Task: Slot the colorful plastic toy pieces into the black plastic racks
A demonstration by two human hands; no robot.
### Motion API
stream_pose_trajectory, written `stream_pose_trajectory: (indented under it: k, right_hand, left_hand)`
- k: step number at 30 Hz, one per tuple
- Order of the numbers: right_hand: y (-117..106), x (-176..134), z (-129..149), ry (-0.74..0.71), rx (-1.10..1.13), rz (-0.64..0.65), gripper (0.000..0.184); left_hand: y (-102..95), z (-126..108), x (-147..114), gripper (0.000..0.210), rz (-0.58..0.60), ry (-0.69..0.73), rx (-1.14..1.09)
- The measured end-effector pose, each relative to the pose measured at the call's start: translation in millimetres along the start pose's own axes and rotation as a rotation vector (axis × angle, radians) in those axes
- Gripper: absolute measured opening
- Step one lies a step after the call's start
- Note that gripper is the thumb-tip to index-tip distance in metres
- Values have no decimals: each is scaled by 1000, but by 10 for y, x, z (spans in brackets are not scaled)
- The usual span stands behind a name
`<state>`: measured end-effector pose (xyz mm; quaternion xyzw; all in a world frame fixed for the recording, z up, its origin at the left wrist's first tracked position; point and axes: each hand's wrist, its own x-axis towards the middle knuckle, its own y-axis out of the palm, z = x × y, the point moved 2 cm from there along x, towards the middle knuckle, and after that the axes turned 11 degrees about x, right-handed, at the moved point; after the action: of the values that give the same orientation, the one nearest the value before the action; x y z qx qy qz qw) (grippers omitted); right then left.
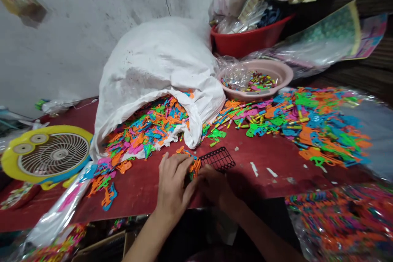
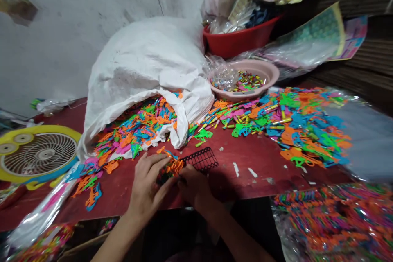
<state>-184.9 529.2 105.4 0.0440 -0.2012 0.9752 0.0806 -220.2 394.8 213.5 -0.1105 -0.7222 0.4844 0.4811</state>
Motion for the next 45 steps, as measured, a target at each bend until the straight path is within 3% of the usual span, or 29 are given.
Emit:
stream_pose_trajectory:
  k: [3, 5, 6, 8, 11, 14, 17, 22, 29, 36, 45]
  right_hand:
    - [0, -35, 23, 12, -6, -58, 9]
    - [14, -81, 54, 11, 69, -163, 14]
    - [26, -107, 74, -2, 119, -221, 20]
    - [58, -157, 120, -52, 178, -302, 37]
    - [119, -189, 165, -111, 132, -293, 53]
    - [158, -165, 153, -102, 122, -250, 57]
    - [146, -117, 116, -65, 208, -256, 62]
    - [40, -62, 71, 34, 344, -266, 77]
    - [-184, 23, 130, 114, 388, -215, 65]
    - [-419, 254, 292, 294, 675, -113, 83]
    - [-459, 424, 350, 239, 487, -99, 82]
  left_hand:
    - [-40, -34, -300, 43, -285, -119, -12]
    - [23, -6, -573, 40, -490, -326, -64]
    - [95, 18, -707, 37, -527, -425, -112]
    - [296, 83, -932, 35, -480, -597, -184]
    - [629, 199, -1107, 54, -215, -756, -327]
    - [850, 292, -1104, 60, -8, -814, -472]
    - [936, 341, -1018, 53, 73, -845, -502]
    - [975, 296, -901, 51, 75, -872, -465]
    - [957, 159, -731, 52, -58, -787, -743]
    - [912, 231, -468, 67, -13, -853, -917]
    - [925, 341, -347, 72, -30, -808, -862]
